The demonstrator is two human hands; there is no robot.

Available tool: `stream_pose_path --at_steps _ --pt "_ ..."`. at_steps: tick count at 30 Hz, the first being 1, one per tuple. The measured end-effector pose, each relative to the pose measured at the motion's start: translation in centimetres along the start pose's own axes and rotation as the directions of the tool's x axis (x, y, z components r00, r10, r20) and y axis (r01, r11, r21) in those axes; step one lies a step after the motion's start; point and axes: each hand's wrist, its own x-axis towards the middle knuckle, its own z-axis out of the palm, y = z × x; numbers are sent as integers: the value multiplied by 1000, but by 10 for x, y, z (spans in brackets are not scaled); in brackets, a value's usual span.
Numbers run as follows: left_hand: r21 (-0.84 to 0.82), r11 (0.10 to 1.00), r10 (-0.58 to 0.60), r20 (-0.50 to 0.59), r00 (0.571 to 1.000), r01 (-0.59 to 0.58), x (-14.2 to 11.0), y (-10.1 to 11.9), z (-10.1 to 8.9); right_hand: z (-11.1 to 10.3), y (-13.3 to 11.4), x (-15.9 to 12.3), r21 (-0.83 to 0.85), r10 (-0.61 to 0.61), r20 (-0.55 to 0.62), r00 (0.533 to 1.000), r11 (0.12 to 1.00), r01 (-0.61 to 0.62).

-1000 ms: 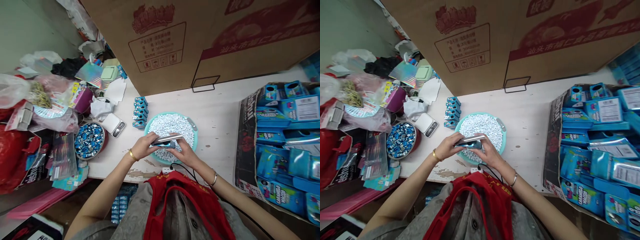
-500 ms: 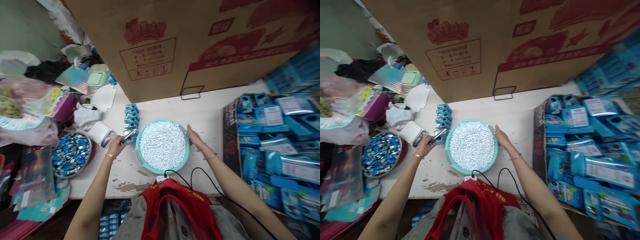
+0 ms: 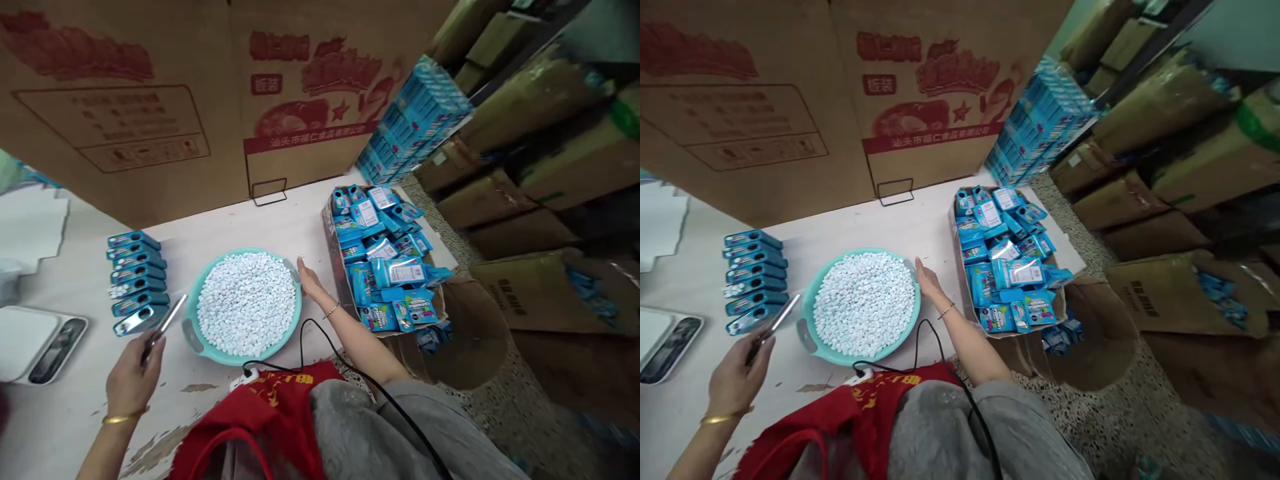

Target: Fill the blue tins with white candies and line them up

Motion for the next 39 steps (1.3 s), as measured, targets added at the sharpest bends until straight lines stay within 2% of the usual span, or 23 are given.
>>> stream_pose_path --at_steps 3,5,6,7,8,9,11,12,13,15,17,20,23,25,27,30,32,33,35,37,38,39 --pt "-130 986 113 90 990 -101 -16 38 18 -28 0 -21 -5 -19 18 1000 1000 19" --pt "-174 976 149 107 983 -129 -22 61 28 -59 1 -47 -72 -154 -16 988 986 153" --pt "-183 974 159 113 981 -137 -25 71 32 -79 5 -64 -135 -254 -72 964 961 243" --pt "-187 972 168 120 979 -143 -28 80 35 -100 12 -83 -230 -369 -147 918 915 331" --pt "-188 971 175 130 976 -149 -31 87 38 -122 23 -103 -332 -448 -243 860 872 360" --pt "-187 971 179 139 974 -152 -35 93 40 -143 38 -124 -427 -486 -344 803 843 326" --pt "-178 973 174 155 973 -146 -45 102 43 -176 79 -161 -592 -491 -499 714 795 133" --pt "-169 976 166 161 973 -138 -51 105 43 -187 102 -177 -637 -459 -532 711 770 20" --pt "-158 979 156 168 973 -130 -58 107 43 -193 125 -189 -666 -412 -540 734 742 -73" --pt "-129 985 141 188 972 -118 -73 111 39 -196 166 -204 -699 -335 -511 792 697 -156" --pt "-82 989 141 225 964 -125 -86 114 30 -190 194 -208 -720 -338 -459 821 683 -122" --pt "53 987 129 312 941 -153 -102 119 12 -185 214 -205 -722 -405 -415 814 692 -23" --pt "237 958 57 400 915 -163 -112 128 1 -193 222 -198 -700 -453 -406 794 713 49" --pt "318 934 6 438 899 -161 -113 135 6 -202 226 -191 -683 -481 -396 782 724 99" --pt "359 921 -30 453 891 -152 -110 143 20 -211 230 -184 -669 -518 -366 773 724 168" --pt "392 915 -91 426 900 -93 -97 155 54 -220 229 -174 -650 -561 -307 769 714 261" --pt "377 926 -129 398 908 -34 -86 162 78 -223 222 -171 -629 -532 -386 754 750 207" --pt "358 934 -144 381 913 -2 -81 165 89 -225 215 -170 -606 -502 -464 730 781 152" --pt "307 950 -162 342 926 52 -72 168 107 -229 195 -173 -532 -444 -636 631 845 58" --pt "240 965 -178 291 940 108 -65 170 120 -234 171 -177 -443 -412 -745 525 894 72" --pt "204 970 -184 270 945 131 -62 170 125 -235 158 -179 -385 -390 -770 505 915 120" --pt "172 974 -191 252 949 151 -60 170 130 -235 146 -180 -296 -346 -776 528 938 179"
